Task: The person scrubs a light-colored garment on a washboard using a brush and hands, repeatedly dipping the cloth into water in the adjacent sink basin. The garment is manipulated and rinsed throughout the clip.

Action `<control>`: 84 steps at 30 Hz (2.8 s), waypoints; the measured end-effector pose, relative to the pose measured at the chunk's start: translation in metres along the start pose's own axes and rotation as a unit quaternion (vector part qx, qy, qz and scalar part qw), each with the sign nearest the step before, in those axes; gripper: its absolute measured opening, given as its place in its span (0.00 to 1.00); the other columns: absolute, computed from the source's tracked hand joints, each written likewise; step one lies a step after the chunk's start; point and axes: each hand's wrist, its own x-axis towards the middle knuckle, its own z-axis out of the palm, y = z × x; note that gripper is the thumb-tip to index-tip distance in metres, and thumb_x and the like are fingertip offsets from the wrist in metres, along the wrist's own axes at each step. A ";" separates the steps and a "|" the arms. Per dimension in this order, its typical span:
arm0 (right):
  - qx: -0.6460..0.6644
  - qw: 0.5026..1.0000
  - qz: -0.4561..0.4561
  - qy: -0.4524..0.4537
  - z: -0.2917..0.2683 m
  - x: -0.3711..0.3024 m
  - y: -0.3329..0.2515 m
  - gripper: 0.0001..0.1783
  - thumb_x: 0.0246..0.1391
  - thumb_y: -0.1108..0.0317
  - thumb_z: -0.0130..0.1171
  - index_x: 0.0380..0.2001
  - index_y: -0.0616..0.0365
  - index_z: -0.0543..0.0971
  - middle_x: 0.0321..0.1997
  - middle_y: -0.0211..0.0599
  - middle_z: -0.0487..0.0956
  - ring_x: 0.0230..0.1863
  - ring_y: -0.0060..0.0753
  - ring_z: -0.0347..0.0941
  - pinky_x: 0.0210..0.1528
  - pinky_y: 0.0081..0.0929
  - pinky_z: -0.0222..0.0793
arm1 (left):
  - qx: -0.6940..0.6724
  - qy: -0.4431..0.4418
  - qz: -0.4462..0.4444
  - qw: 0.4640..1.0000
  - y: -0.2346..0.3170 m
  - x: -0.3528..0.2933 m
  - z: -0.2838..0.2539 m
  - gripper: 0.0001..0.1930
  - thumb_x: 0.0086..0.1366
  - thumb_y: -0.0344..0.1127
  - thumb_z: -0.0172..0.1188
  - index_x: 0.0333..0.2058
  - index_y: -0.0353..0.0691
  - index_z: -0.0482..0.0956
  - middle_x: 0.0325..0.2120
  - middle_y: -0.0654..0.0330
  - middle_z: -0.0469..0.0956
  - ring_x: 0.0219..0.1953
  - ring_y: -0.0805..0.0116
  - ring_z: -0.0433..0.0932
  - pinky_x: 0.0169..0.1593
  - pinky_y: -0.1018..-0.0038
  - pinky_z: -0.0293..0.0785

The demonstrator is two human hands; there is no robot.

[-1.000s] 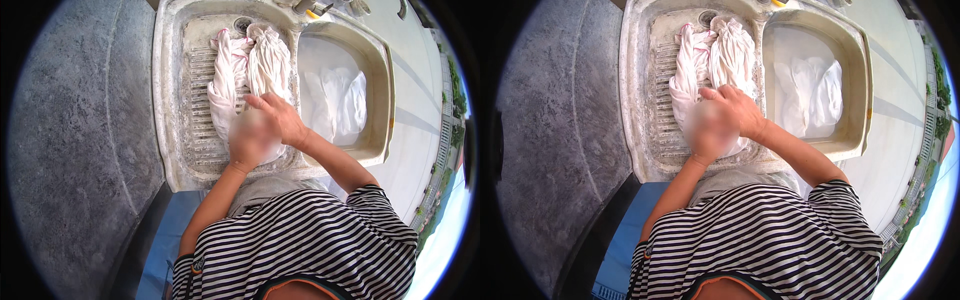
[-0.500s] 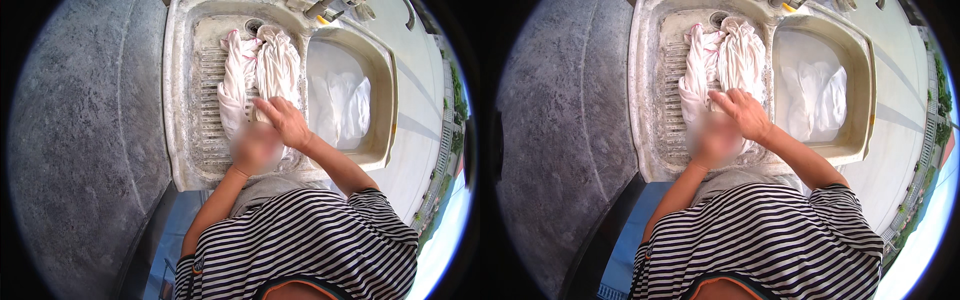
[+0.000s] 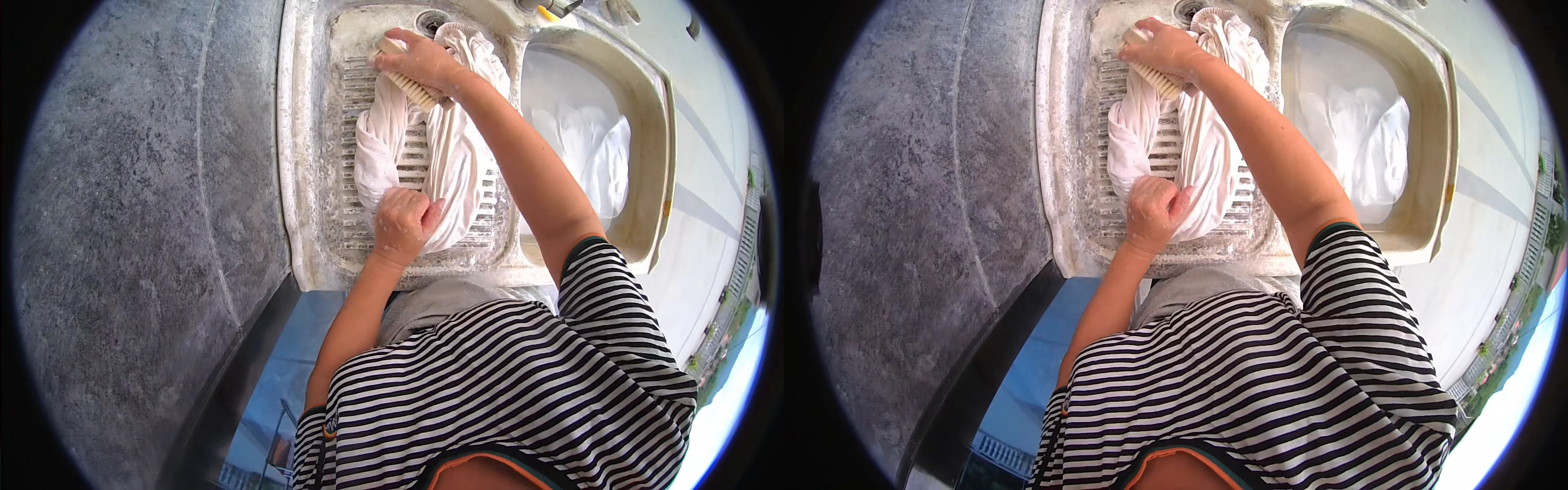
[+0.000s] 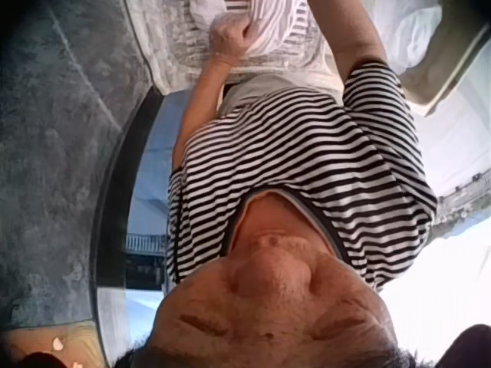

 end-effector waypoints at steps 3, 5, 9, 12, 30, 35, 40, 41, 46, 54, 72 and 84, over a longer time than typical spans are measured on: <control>-0.125 0.983 -0.092 0.101 0.049 0.001 0.000 0.49 0.44 0.39 0.70 0.65 0.56 0.71 0.54 0.55 0.81 0.52 0.54 0.80 0.60 0.34 0.74 | 0.094 0.037 -0.021 0.995 -0.005 0.001 -0.019 0.16 0.54 0.34 0.70 0.19 0.43 0.69 0.20 0.58 0.72 0.31 0.53 0.74 0.40 0.59 0.70; 0.017 0.993 -0.078 0.086 0.042 0.001 -0.006 0.44 0.43 0.40 0.71 0.59 0.58 0.76 0.49 0.53 0.83 0.47 0.52 0.81 0.56 0.36 0.77 | 0.179 0.084 -0.021 0.980 -0.001 0.004 -0.034 0.14 0.51 0.34 0.71 0.22 0.43 0.70 0.25 0.58 0.73 0.35 0.53 0.75 0.41 0.58 0.70; 0.388 0.908 -0.155 -0.001 -0.026 -0.052 -0.053 0.31 0.51 0.56 0.73 0.51 0.65 0.76 0.37 0.45 0.83 0.32 0.33 0.83 0.35 0.26 0.82 | 0.213 0.141 -0.210 0.944 -0.012 -0.002 -0.033 0.15 0.47 0.31 0.70 0.32 0.42 0.72 0.34 0.55 0.73 0.38 0.51 0.75 0.44 0.57 0.71; 0.477 0.850 -0.224 -0.011 -0.086 -0.099 -0.081 0.21 0.57 0.57 0.67 0.47 0.61 0.79 0.37 0.33 0.81 0.33 0.24 0.78 0.34 0.26 0.77 | 0.121 0.179 -0.253 0.943 -0.018 0.012 -0.037 0.15 0.48 0.25 0.66 0.36 0.39 0.72 0.37 0.52 0.75 0.39 0.53 0.77 0.44 0.62 0.74; 0.328 0.717 -0.595 0.156 -0.201 -0.226 -0.137 0.25 0.64 0.54 0.58 0.56 0.61 0.76 0.48 0.48 0.84 0.45 0.38 0.85 0.44 0.34 0.88 | -0.414 0.010 -0.230 0.881 -0.017 0.082 -0.002 0.29 0.54 0.29 0.64 0.56 0.30 0.72 0.43 0.56 0.83 0.47 0.62 0.82 0.52 0.66 0.77; 0.240 0.856 -0.289 0.356 -0.205 -0.157 -0.084 0.30 0.55 0.54 0.69 0.55 0.62 0.77 0.42 0.45 0.84 0.40 0.33 0.82 0.44 0.34 0.79 | -0.520 -0.130 -0.403 0.742 -0.025 0.044 -0.075 0.33 0.54 0.30 0.68 0.59 0.30 0.69 0.48 0.53 0.80 0.49 0.63 0.80 0.55 0.70 0.75; -0.169 0.937 -0.174 0.252 -0.057 -0.119 0.006 0.41 0.42 0.53 0.75 0.59 0.58 0.73 0.56 0.49 0.77 0.49 0.51 0.80 0.54 0.41 0.78 | -0.232 -0.042 -0.361 0.902 -0.044 0.006 -0.040 0.35 0.54 0.31 0.68 0.60 0.30 0.65 0.47 0.49 0.80 0.49 0.54 0.80 0.56 0.63 0.75; -0.134 0.961 -0.180 0.163 -0.021 -0.137 0.005 0.43 0.42 0.52 0.76 0.60 0.57 0.72 0.56 0.49 0.76 0.51 0.52 0.79 0.55 0.43 0.77 | -0.172 -0.066 -0.360 0.915 -0.032 0.007 -0.040 0.35 0.54 0.32 0.68 0.60 0.31 0.66 0.47 0.45 0.80 0.49 0.49 0.80 0.55 0.61 0.75; -0.197 0.891 -0.352 0.209 0.069 -0.113 0.048 0.41 0.49 0.48 0.72 0.62 0.54 0.69 0.45 0.47 0.77 0.45 0.51 0.79 0.45 0.41 0.79 | -0.129 -0.085 -0.319 0.935 -0.012 -0.004 -0.047 0.30 0.52 0.31 0.63 0.55 0.33 0.67 0.42 0.32 0.79 0.47 0.31 0.78 0.50 0.50 0.75; -0.247 0.956 -0.030 0.158 -0.017 0.014 0.029 0.37 0.59 0.42 0.63 0.62 0.52 0.69 0.51 0.54 0.78 0.53 0.55 0.79 0.52 0.46 0.77 | -0.169 -0.041 -0.323 0.930 0.011 -0.027 -0.029 0.30 0.51 0.32 0.63 0.53 0.31 0.66 0.41 0.32 0.79 0.45 0.29 0.77 0.49 0.49 0.74; -0.109 0.982 -0.110 -0.107 0.024 -0.040 -0.040 0.40 0.55 0.40 0.64 0.65 0.49 0.70 0.50 0.52 0.83 0.53 0.48 0.81 0.55 0.41 0.77 | -0.083 -0.126 -0.361 0.920 0.006 -0.023 -0.029 0.38 0.50 0.32 0.64 0.61 0.27 0.64 0.46 0.34 0.79 0.49 0.39 0.80 0.55 0.57 0.75; 0.347 0.929 -0.099 0.084 -0.094 -0.072 0.028 0.36 0.58 0.44 0.66 0.58 0.60 0.72 0.40 0.39 0.80 0.37 0.25 0.81 0.35 0.23 0.81 | -0.378 0.029 -0.337 0.862 0.004 -0.006 -0.120 0.32 0.52 0.23 0.60 0.59 0.28 0.69 0.50 0.53 0.78 0.51 0.66 0.77 0.58 0.71 0.71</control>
